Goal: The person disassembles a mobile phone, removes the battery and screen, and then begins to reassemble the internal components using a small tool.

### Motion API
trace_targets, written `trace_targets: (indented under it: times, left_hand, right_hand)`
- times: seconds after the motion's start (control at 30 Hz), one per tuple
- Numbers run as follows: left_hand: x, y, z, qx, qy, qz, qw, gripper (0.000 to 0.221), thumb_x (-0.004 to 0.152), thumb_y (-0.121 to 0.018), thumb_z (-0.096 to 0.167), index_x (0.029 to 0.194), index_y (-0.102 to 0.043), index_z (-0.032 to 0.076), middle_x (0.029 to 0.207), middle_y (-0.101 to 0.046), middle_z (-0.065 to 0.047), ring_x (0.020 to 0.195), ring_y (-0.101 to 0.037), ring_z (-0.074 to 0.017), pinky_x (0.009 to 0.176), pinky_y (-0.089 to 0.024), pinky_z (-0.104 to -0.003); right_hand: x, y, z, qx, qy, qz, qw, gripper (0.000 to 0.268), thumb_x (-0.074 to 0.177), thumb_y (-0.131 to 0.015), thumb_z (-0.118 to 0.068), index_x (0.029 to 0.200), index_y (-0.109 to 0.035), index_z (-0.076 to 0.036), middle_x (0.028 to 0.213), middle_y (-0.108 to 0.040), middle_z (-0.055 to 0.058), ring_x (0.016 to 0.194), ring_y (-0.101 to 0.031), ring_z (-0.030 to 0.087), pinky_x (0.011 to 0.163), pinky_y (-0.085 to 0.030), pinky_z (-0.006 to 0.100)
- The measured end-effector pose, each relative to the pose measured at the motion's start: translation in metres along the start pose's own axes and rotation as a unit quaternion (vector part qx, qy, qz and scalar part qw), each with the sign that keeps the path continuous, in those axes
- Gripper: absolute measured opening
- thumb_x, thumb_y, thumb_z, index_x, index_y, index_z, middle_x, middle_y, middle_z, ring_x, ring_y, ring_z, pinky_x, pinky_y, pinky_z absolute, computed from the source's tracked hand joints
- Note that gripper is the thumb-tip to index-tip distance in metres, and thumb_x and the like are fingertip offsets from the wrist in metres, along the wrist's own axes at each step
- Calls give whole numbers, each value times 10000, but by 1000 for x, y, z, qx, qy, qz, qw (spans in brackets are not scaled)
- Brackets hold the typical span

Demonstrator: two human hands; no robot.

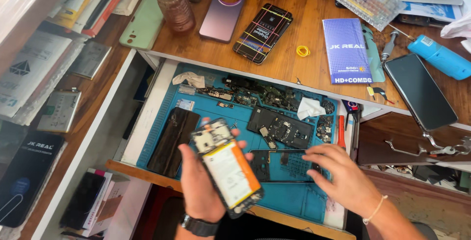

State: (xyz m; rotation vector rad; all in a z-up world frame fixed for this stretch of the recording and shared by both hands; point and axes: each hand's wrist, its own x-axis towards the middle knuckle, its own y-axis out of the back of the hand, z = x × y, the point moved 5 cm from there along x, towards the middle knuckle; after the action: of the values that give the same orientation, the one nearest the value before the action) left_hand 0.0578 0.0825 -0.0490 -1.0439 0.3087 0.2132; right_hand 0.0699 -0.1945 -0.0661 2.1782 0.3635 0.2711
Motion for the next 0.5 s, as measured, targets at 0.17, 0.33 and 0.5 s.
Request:
trace_targets:
  times: [0.17, 0.33, 0.5]
  left_hand:
    - [-10, 21, 22, -6, -39, 16, 999, 723, 992, -218, 690, 1538, -417, 260, 1177, -626, -164, 989, -645, -290, 847, -558, -527]
    - [-16, 33, 18, -20, -31, 27, 999, 739, 993, -224, 703, 1521, -427, 228, 1142, -633, -156, 962, -645, -286, 833, -560, -526]
    - [-15, 23, 3, -56, 12, -16, 998, 738, 1001, -254, 690, 1519, -417, 191, 1151, -642, -165, 973, -662, -302, 818, -568, -519]
  right_hand:
    - [13, -16, -15, -111, 128, -108, 980, 825, 671, -844, -328, 1406, -559, -85, 1480, -494, 160, 1381, -397, 405, 1064, -343, 500]
    - [17, -25, -19, -145, 139, -191, 961, 776, 711, -844, -290, 1414, -543, -159, 1470, -477, 147, 1354, -415, 408, 1047, -392, 482]
    - [14, -6, -19, -108, 40, -163, 980, 862, 654, -889, -329, 1439, -546, -239, 1362, -487, 143, 1175, -544, 355, 941, -501, 430]
